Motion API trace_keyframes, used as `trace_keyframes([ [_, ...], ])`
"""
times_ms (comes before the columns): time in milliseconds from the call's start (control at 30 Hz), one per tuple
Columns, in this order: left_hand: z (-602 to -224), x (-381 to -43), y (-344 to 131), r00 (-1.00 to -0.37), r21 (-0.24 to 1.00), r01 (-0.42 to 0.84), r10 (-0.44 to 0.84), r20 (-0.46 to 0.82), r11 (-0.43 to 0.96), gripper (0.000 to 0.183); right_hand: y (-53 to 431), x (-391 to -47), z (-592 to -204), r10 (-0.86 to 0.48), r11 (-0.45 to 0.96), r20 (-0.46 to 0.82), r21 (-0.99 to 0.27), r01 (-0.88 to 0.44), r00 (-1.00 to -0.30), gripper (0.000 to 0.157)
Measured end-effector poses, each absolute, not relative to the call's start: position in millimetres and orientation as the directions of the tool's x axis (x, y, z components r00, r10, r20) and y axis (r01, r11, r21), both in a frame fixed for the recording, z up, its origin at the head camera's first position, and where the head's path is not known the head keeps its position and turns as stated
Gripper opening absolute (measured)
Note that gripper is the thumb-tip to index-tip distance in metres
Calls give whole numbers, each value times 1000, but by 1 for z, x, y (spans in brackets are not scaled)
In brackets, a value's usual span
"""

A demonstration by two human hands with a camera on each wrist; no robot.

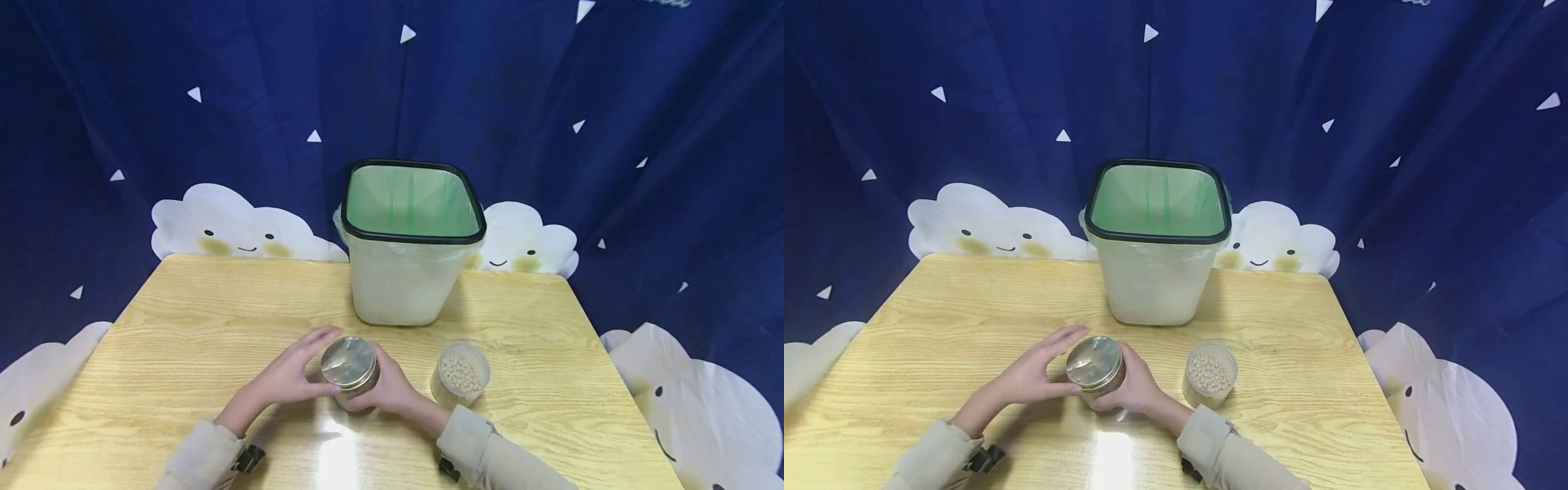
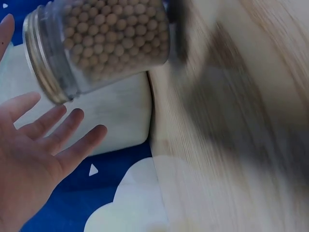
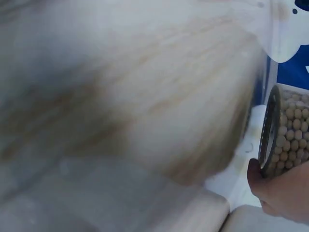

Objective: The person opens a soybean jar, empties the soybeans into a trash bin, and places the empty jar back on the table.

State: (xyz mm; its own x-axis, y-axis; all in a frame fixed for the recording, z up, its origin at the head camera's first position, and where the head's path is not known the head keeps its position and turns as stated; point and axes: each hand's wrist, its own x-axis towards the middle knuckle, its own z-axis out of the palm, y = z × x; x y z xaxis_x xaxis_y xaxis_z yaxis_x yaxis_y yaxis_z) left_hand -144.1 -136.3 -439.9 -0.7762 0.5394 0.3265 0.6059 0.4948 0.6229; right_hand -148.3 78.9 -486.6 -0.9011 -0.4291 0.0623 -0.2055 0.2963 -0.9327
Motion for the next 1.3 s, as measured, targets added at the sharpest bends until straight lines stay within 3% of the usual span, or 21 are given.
trace_keyframes([
  [267,-437,-146,-124,-749,641,624,578,325,447,86,82,-147,-475,-459,339,105,-897,-283,-882,99],
  [633,-436,-144,-118,-737,595,665,530,420,452,84,85,-143,-467,-469,387,136,-857,-342,-872,94],
  [1300,-437,-134,-107,-828,610,560,395,397,560,82,91,-139,-456,-462,461,165,-795,-395,-871,97],
])
